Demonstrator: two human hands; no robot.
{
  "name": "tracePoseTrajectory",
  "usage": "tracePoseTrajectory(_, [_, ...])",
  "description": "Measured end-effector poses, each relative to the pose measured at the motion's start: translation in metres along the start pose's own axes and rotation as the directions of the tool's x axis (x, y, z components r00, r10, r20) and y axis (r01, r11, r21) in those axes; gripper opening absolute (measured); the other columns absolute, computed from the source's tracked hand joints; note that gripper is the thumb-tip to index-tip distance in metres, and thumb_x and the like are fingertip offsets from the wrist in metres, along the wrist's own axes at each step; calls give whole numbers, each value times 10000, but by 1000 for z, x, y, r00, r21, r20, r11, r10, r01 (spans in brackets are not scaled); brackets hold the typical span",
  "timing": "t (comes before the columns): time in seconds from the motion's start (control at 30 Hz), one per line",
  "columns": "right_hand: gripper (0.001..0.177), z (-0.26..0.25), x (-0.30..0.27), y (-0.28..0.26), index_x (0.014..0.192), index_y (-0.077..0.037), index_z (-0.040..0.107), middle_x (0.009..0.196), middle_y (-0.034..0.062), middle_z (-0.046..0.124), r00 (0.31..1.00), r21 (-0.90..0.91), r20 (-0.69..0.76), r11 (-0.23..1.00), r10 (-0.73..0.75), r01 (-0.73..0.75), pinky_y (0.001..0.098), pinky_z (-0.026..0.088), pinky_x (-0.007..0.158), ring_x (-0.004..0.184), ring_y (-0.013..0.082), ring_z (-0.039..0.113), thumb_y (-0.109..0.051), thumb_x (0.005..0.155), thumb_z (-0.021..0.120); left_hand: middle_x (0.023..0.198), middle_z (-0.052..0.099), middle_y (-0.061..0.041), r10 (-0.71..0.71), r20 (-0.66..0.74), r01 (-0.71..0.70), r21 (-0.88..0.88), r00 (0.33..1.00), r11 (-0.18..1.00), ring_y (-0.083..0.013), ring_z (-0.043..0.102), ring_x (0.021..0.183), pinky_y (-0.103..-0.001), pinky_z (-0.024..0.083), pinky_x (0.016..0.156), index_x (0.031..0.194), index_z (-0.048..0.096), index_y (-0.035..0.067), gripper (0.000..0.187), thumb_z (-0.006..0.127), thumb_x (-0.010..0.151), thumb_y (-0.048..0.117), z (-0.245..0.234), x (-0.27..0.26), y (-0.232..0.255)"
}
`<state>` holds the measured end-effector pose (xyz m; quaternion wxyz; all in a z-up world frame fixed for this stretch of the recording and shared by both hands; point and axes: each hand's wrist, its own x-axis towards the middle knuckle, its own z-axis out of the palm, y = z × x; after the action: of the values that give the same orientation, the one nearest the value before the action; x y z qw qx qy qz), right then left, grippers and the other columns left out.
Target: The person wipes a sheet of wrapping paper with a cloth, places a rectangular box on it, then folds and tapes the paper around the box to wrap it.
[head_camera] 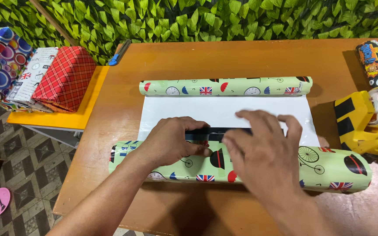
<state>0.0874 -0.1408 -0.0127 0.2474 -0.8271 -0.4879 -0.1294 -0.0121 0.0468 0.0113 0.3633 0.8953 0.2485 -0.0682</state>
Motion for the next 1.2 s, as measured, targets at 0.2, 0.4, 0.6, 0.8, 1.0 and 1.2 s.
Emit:
tracePoseTrajectory(0.2, [192,3,-21,-15,909,-187,825,1289,63,677,997,-69,2,995,-74,74,610,253,1069,1258,242,544,-321,852,702,1094,776,-40,45,-19,-44,5,999,999,-235,744,977,-349,559,860,1194,747,202,625,920,616,363,0,-1,-3])
tracePoseTrajectory(0.4, [255,2,-25,-16,932,-195,800,1368,49,625,996,-105,50,991,-78,82,663,202,1105,1330,260,505,-379,905,626,1074,804,-30,32,-6,-32,-12,999,999,-220,764,970,-335,570,864,1194,756,201,612,901,621,360,0,-2,-4])
tracePoseTrajectory(0.6, [383,9,-7,-11,1177,-273,737,1538,120,451,994,-267,100,963,53,-24,816,58,1061,1454,347,338,-430,925,495,1118,772,-41,100,-28,-99,50,995,994,-238,740,1002,-344,558,880,1201,743,181,645,924,618,389,1,-1,-3])
tracePoseTrajectory(0.8, [424,7,-11,-10,1286,-275,677,1541,143,437,994,-223,105,975,16,7,839,65,1057,1457,368,310,-397,942,460,1109,778,-41,91,-27,-90,44,995,995,-250,741,1004,-358,557,885,1205,751,193,644,906,615,399,0,-1,-6])
tracePoseTrajectory(1.0, [354,3,-38,-19,1117,-228,762,1508,115,488,995,-161,97,987,27,-11,819,78,1081,1461,323,343,-374,926,503,1118,774,-46,94,-21,-92,81,995,992,-255,731,1031,-360,547,921,1207,745,190,629,896,636,408,-2,-1,-4])
tracePoseTrajectory(1.2, [253,-5,-46,-13,1025,-219,799,1429,80,592,997,-71,-33,995,73,-75,715,159,1135,1383,279,465,-338,921,602,1255,711,-66,104,34,-109,252,994,962,-318,577,1203,-444,321,1125,1323,691,189,650,840,733,420,-4,-1,3])
